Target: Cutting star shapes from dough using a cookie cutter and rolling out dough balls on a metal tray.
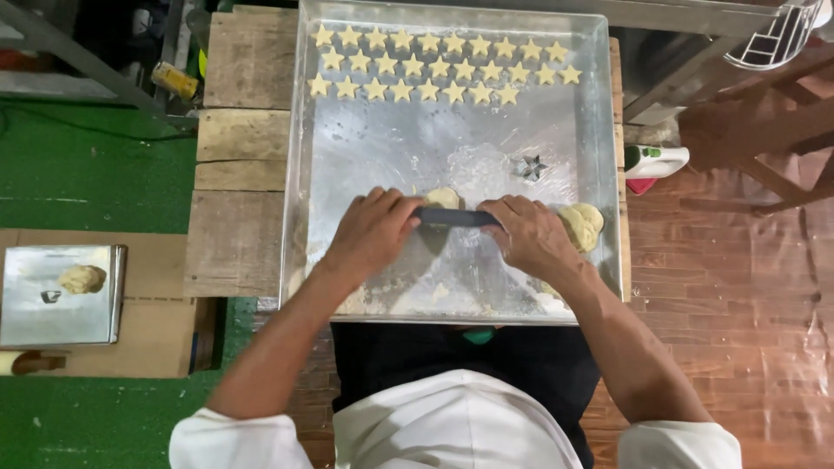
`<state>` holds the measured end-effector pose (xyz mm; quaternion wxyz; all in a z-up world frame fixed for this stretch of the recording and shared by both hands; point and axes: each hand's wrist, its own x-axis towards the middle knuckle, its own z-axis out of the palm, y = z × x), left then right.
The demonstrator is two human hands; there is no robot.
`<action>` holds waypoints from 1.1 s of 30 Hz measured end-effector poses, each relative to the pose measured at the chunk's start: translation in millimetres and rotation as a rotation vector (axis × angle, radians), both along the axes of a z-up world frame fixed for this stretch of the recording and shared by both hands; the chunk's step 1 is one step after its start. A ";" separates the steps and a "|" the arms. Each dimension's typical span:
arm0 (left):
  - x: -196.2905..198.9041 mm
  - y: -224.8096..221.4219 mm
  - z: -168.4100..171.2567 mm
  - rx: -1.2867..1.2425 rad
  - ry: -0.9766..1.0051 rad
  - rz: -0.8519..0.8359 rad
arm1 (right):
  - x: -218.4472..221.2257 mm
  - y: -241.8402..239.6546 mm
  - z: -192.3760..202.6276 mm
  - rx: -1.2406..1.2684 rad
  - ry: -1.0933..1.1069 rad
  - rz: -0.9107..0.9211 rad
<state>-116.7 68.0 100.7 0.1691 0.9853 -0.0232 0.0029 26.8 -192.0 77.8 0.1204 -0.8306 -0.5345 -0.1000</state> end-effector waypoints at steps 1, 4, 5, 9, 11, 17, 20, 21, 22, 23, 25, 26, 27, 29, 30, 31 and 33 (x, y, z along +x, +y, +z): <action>4.9 4.6 -10.9 0.001 0.000 0.000 | -0.2 4.5 -1.7 0.001 0.000 0.000; 18.4 12.7 -37.3 0.075 0.020 0.015 | 2.8 15.3 -10.0 0.027 0.029 0.019; 18.0 11.5 -41.9 0.091 0.012 0.004 | 3.2 17.4 -15.0 0.011 0.003 0.021; 20.0 9.0 -58.1 0.127 -0.076 -0.020 | 15.8 25.7 -17.2 0.023 0.000 0.058; 19.7 7.0 -77.2 0.139 -0.185 0.010 | 12.5 30.0 -20.6 0.007 -0.028 0.017; 35.3 10.6 -84.5 0.178 -0.349 0.080 | 21.1 42.8 -12.9 -0.142 0.049 -0.102; 39.1 14.4 -68.8 0.121 -0.177 0.091 | 26.6 50.7 -10.1 -0.192 0.079 -0.138; 42.4 15.7 -62.8 0.088 -0.099 0.093 | 30.3 53.0 -9.8 -0.208 0.092 -0.157; 46.2 17.8 -61.1 0.088 -0.096 0.092 | 34.4 56.3 -7.4 -0.208 0.096 -0.158; 49.0 18.8 -59.8 0.060 -0.064 0.103 | 38.4 58.9 -4.9 -0.287 0.158 -0.176; 53.6 21.7 -60.1 0.031 -0.030 0.114 | 44.5 65.1 -2.4 -0.367 0.222 -0.193; 55.8 23.4 -61.7 0.026 -0.013 0.121 | 47.0 68.4 -2.4 -0.387 0.218 -0.210; 58.5 24.4 -63.4 0.019 0.005 0.124 | 49.3 70.5 -2.6 -0.408 0.217 -0.229; 64.8 25.9 -58.1 -0.028 0.047 0.133 | 56.6 72.9 -2.5 -0.385 0.181 -0.207; 66.6 26.8 -55.5 -0.074 0.085 0.145 | 59.2 74.5 -2.7 -0.361 0.143 -0.182; 69.0 28.0 -54.6 -0.074 0.089 0.149 | 62.6 76.1 -5.4 -0.362 0.146 -0.178; 73.9 29.5 -51.8 -0.047 0.098 0.156 | 68.4 77.9 -10.0 -0.320 0.131 -0.180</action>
